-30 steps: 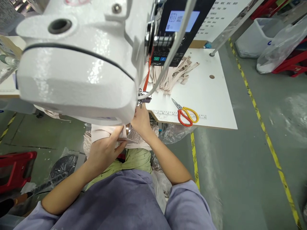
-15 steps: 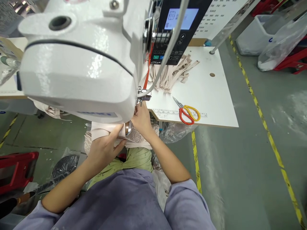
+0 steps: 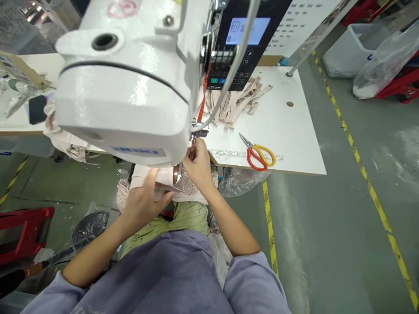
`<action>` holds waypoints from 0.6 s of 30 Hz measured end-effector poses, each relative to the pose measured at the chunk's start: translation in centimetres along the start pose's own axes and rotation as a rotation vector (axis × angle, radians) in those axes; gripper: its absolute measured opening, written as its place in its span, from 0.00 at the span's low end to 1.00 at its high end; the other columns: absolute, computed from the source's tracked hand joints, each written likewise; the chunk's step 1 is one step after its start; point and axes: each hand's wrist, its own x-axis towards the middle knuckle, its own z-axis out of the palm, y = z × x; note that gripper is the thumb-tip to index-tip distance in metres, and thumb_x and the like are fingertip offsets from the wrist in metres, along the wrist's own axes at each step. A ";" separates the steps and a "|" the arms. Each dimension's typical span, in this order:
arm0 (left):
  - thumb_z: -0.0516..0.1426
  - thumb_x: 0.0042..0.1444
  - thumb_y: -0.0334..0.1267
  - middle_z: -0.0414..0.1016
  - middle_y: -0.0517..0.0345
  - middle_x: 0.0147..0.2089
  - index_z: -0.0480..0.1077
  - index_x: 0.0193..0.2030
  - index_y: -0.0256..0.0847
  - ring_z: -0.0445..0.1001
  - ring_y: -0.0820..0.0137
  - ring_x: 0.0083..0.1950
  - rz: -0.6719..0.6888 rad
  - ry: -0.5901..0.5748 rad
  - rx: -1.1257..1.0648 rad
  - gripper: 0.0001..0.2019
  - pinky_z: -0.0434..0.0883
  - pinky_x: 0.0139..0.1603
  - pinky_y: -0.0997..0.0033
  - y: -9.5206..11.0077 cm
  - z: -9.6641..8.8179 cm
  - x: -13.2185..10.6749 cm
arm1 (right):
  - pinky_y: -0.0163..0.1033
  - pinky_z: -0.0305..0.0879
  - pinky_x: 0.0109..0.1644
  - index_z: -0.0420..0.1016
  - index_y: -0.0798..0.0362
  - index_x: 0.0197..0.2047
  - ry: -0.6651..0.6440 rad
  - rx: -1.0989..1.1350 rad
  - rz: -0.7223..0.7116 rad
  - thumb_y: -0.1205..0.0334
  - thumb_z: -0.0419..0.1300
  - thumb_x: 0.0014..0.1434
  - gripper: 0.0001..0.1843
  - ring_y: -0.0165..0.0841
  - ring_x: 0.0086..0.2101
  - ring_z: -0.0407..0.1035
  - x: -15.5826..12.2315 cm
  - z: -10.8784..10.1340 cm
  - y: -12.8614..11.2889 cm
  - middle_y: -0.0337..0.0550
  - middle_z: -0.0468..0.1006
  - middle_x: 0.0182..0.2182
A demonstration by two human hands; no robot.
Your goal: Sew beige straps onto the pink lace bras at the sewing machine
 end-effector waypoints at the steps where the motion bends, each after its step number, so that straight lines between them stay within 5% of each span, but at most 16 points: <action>1: 0.52 0.67 0.57 0.82 0.44 0.40 0.46 0.74 0.29 0.81 0.60 0.34 0.008 0.044 0.011 0.41 0.75 0.37 0.66 -0.1 0.4 -0.2 | 0.48 0.72 0.48 0.66 0.49 0.55 0.015 0.043 0.023 0.44 0.58 0.65 0.22 0.38 0.38 0.71 -0.8 -0.3 0.1 0.46 0.76 0.40; 5: 0.54 0.66 0.56 0.71 0.27 0.64 0.37 0.77 0.27 0.76 0.47 0.59 0.090 0.141 0.081 0.46 0.75 0.57 0.54 1.1 1.5 -1.8 | 0.45 0.71 0.52 0.67 0.48 0.53 0.019 0.172 0.138 0.43 0.60 0.64 0.22 0.37 0.44 0.72 -5.4 -1.2 0.1 0.47 0.76 0.46; 10: 0.56 0.65 0.52 0.64 0.27 0.70 0.31 0.77 0.25 0.62 0.45 0.72 0.260 0.022 0.059 0.49 0.65 0.69 0.49 4.3 2.6 -5.5 | 0.43 0.72 0.48 0.75 0.49 0.47 -0.114 0.241 0.279 0.45 0.61 0.64 0.17 0.38 0.42 0.74 -11.1 -1.2 -1.1 0.44 0.80 0.41; 13: 0.55 0.65 0.54 0.70 0.26 0.64 0.29 0.77 0.27 0.72 0.47 0.65 0.202 -0.167 -0.147 0.50 0.73 0.60 0.50 4.5 2.5 -6.9 | 0.42 0.72 0.46 0.78 0.49 0.43 -0.050 0.293 0.356 0.46 0.60 0.64 0.16 0.38 0.40 0.75 -12.6 -1.5 -1.5 0.43 0.82 0.38; 15: 0.55 0.66 0.53 0.81 0.38 0.50 0.30 0.77 0.30 0.82 0.54 0.47 0.112 -0.352 -0.301 0.48 0.78 0.44 0.58 3.9 1.9 -7.1 | 0.42 0.73 0.45 0.79 0.49 0.43 -0.053 0.321 0.380 0.45 0.61 0.63 0.16 0.38 0.39 0.75 -13.0 -1.9 -1.4 0.43 0.82 0.38; 18: 0.55 0.66 0.49 0.80 0.59 0.30 0.54 0.73 0.35 0.77 0.68 0.27 -0.009 -0.527 -0.441 0.33 0.72 0.30 0.71 2.7 0.4 -6.5 | 0.40 0.72 0.42 0.79 0.49 0.41 -0.126 0.356 0.406 0.44 0.62 0.62 0.17 0.36 0.36 0.74 -13.3 -2.5 -1.1 0.42 0.81 0.35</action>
